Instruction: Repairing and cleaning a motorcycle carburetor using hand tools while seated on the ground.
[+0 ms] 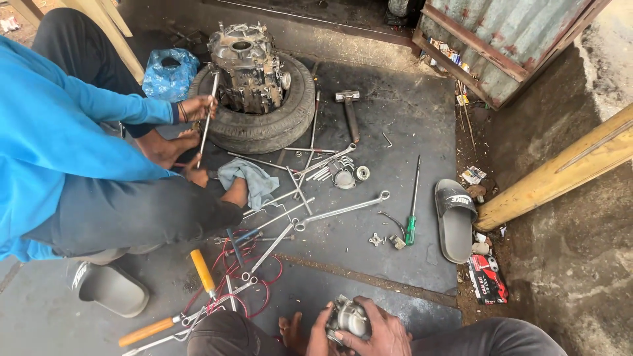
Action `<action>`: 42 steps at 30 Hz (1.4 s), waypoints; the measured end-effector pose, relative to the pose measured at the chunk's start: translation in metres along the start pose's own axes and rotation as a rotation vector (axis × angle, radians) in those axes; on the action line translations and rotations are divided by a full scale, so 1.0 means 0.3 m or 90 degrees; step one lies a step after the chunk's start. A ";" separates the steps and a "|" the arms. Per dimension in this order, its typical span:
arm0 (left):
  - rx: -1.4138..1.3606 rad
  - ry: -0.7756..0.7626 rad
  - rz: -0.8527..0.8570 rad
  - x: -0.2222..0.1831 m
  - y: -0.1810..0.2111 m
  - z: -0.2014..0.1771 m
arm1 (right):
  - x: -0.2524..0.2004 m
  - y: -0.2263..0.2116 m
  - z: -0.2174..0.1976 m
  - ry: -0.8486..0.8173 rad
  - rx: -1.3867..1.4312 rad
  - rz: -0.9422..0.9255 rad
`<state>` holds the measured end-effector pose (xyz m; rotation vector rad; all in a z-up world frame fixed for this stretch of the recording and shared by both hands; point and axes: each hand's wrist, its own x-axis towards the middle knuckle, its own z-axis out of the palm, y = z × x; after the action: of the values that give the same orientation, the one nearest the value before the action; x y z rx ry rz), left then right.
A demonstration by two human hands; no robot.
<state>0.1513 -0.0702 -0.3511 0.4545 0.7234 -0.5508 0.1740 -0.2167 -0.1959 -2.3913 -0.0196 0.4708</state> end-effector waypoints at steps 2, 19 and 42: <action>0.015 -0.007 -0.006 0.004 -0.002 -0.007 | -0.001 0.012 0.014 0.010 -0.024 -0.012; 0.088 0.030 0.005 0.091 -0.008 -0.064 | 0.011 0.030 0.014 0.096 0.005 -0.149; 0.114 -0.038 -0.047 -0.141 0.050 0.098 | -0.008 -0.028 -0.020 0.124 0.063 -0.194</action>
<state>0.1487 -0.0622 -0.2982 0.5772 0.6375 -0.7003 0.1748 -0.2144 -0.1855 -2.2737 -0.2632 0.0932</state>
